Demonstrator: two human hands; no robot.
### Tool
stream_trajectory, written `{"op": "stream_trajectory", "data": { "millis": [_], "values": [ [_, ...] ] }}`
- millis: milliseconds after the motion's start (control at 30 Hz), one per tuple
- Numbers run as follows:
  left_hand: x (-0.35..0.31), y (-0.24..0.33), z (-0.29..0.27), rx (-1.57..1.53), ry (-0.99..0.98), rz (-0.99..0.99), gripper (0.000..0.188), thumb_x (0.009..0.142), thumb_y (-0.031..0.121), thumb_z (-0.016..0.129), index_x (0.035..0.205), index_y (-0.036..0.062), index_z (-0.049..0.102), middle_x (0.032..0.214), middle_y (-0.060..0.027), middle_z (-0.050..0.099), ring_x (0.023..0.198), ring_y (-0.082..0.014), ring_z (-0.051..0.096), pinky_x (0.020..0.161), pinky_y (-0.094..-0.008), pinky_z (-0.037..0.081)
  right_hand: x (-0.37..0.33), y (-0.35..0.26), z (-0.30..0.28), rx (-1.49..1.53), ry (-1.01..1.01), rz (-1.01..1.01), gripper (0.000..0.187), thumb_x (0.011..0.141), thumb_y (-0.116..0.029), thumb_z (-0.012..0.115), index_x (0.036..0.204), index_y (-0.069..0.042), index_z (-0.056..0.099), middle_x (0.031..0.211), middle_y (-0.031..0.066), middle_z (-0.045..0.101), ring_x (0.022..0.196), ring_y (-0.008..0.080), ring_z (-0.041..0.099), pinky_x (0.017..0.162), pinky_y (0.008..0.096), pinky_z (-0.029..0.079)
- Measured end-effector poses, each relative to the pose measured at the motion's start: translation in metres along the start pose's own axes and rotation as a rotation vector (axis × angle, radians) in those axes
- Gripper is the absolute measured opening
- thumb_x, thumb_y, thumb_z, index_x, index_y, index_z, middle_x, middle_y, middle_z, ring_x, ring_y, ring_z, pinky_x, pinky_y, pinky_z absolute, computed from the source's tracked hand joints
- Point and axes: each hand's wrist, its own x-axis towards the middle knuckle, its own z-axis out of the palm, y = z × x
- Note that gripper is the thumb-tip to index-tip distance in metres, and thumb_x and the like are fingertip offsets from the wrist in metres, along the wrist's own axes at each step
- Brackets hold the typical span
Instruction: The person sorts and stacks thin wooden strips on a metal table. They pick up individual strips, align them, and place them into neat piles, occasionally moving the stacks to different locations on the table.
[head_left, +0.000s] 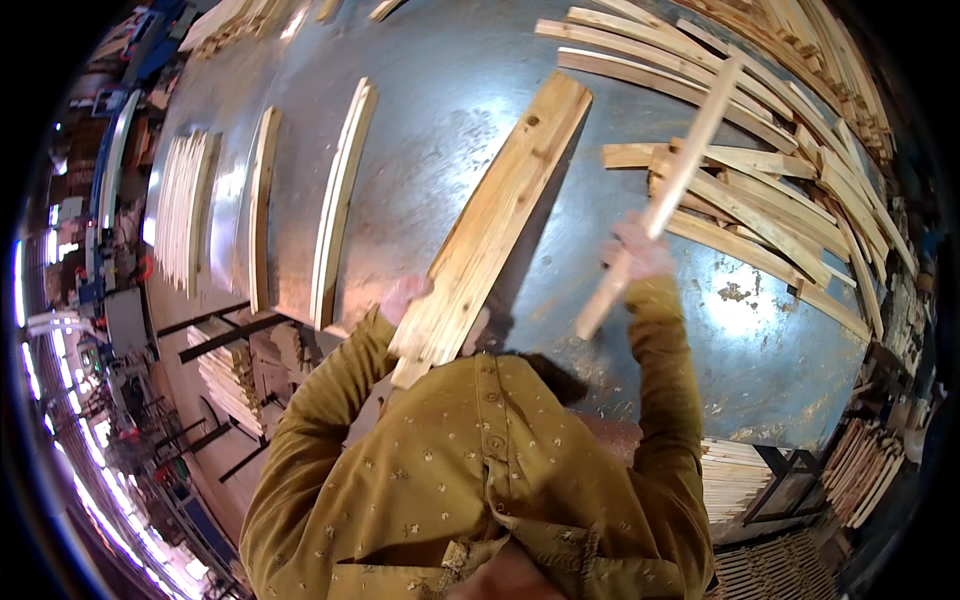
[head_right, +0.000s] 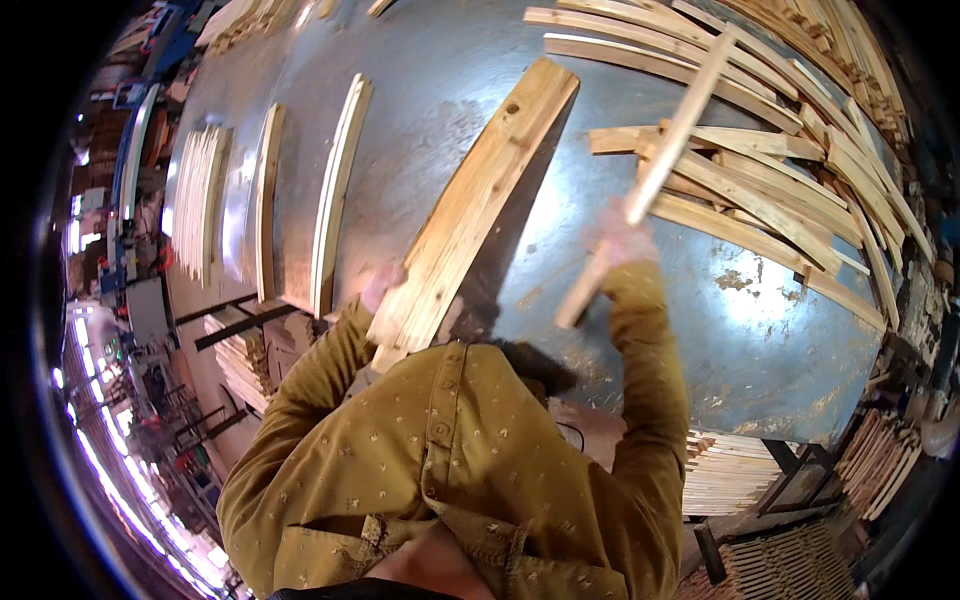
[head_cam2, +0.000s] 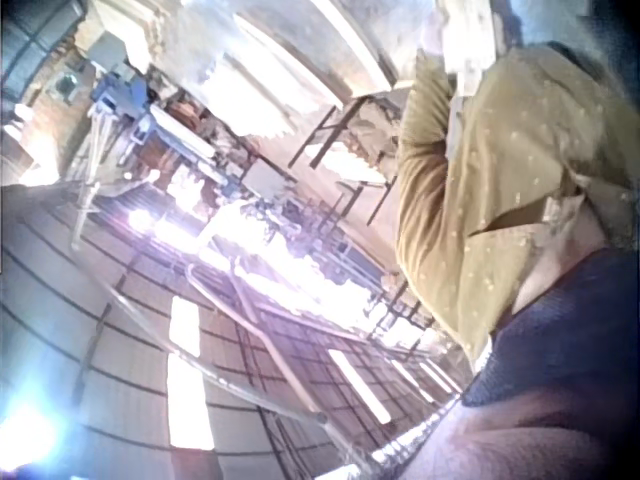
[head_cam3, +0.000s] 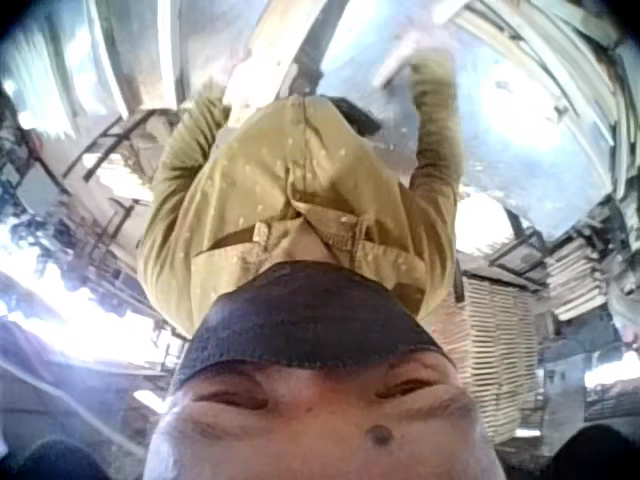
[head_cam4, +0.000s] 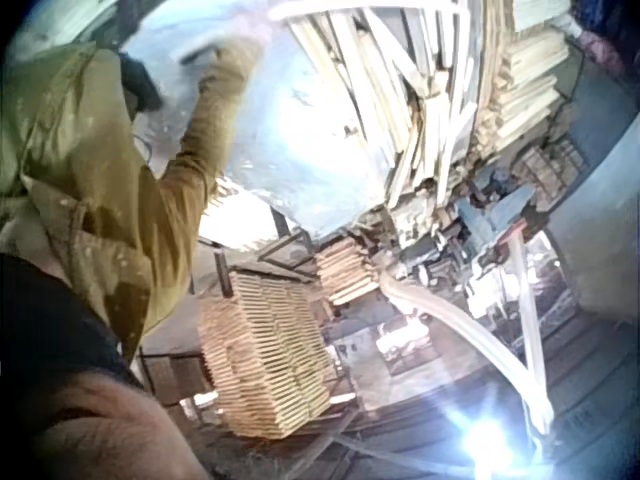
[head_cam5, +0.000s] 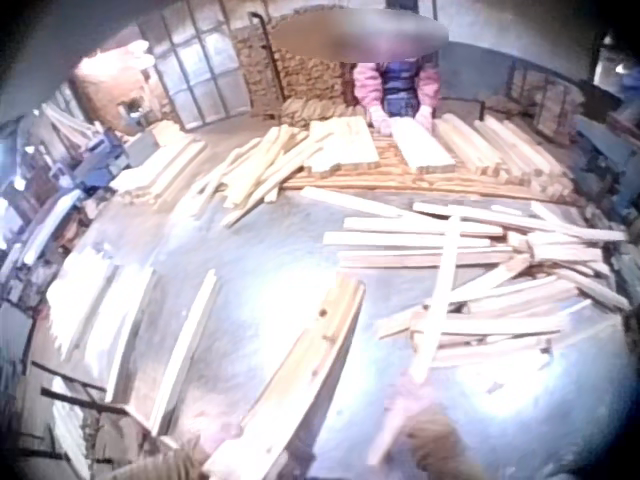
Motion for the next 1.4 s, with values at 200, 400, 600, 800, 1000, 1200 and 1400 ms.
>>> {"op": "stream_trajectory", "data": {
  "millis": [200,400,600,800,1000,1200,1400],
  "values": [
    [0.009,-0.023,-0.051,0.124,0.320,0.220,0.075,0.074,0.026,0.069,0.138,-0.0063,0.045,0.126,-0.0229,0.061,0.112,-0.0329,0.062,0.101,-0.0430,0.049,-0.024,0.086,0.140,0.053,-0.044,-0.105,0.074,0.085,-0.022,0.078,0.142,0.005,0.038,0.129,0.0169,0.059,0.116,0.0264,0.059,0.101,0.0349,0.046],
    [-0.017,-0.018,-0.071,0.714,0.712,0.255,0.067,0.080,0.034,0.079,0.127,-0.0078,0.056,0.113,-0.0163,0.066,0.101,-0.0229,0.062,0.093,-0.0336,0.047,-0.006,0.101,0.106,-0.401,-0.118,-0.306,0.081,0.080,-0.025,0.079,0.142,0.007,0.037,0.136,0.0237,0.054,0.127,0.0335,0.053,0.105,0.0387,0.043],
    [-0.034,-0.008,-0.120,1.381,1.379,0.194,0.062,0.093,0.051,0.060,0.120,-0.0040,0.062,0.108,-0.0198,0.068,0.101,-0.0301,0.064,0.091,-0.0385,0.049,-0.034,0.073,0.112,-0.975,0.099,-0.407,0.093,0.077,-0.035,0.077,0.147,0.005,0.031,0.145,0.0263,0.044,0.137,0.0336,0.041,0.113,0.0365,0.032],
    [-0.094,0.032,-0.070,1.590,1.531,0.055,0.065,0.090,0.051,0.062,0.136,0.0047,0.055,0.132,-0.0153,0.057,0.120,-0.0343,0.055,0.104,-0.0421,0.042,-0.039,0.063,0.102,-0.752,0.058,-0.579,0.077,0.074,-0.029,0.082,0.134,0.004,0.047,0.120,0.0208,0.064,0.107,0.0330,0.063,0.093,0.0391,0.049],
    [-0.126,0.051,-0.076,1.958,2.053,0.019,0.074,0.083,0.042,0.072,0.141,0.0070,0.044,0.146,-0.0167,0.043,0.136,-0.0322,0.040,0.110,-0.0434,0.035,-0.053,0.076,0.159,-0.504,-0.160,-0.508,0.062,0.077,-0.019,0.079,0.129,0.002,0.051,0.108,0.0149,0.067,0.095,0.0246,0.065,0.084,0.0358,0.052],
    [-0.153,0.076,-0.091,1.526,1.760,-0.136,0.084,0.083,0.038,0.073,0.147,0.0053,0.030,0.144,-0.0230,0.045,0.131,-0.0375,0.047,0.108,-0.0430,0.041,-0.075,0.086,0.260,-1.210,-0.015,-0.399,0.065,0.080,-0.034,0.070,0.128,0.002,0.046,0.110,0.0262,0.065,0.102,0.0393,0.064,0.091,0.0440,0.051],
    [-0.164,0.041,-0.097,1.591,1.610,0.239,0.099,0.077,0.049,0.074,0.150,0.0008,0.027,0.142,-0.0298,0.043,0.130,-0.0433,0.045,0.109,-0.0432,0.038,-0.058,0.143,0.354,-1.228,-0.311,-0.061,0.070,0.082,-0.029,0.070,0.144,-0.014,0.041,0.130,0.0191,0.060,0.120,0.0366,0.059,0.104,0.0398,0.046]
  ]
}}
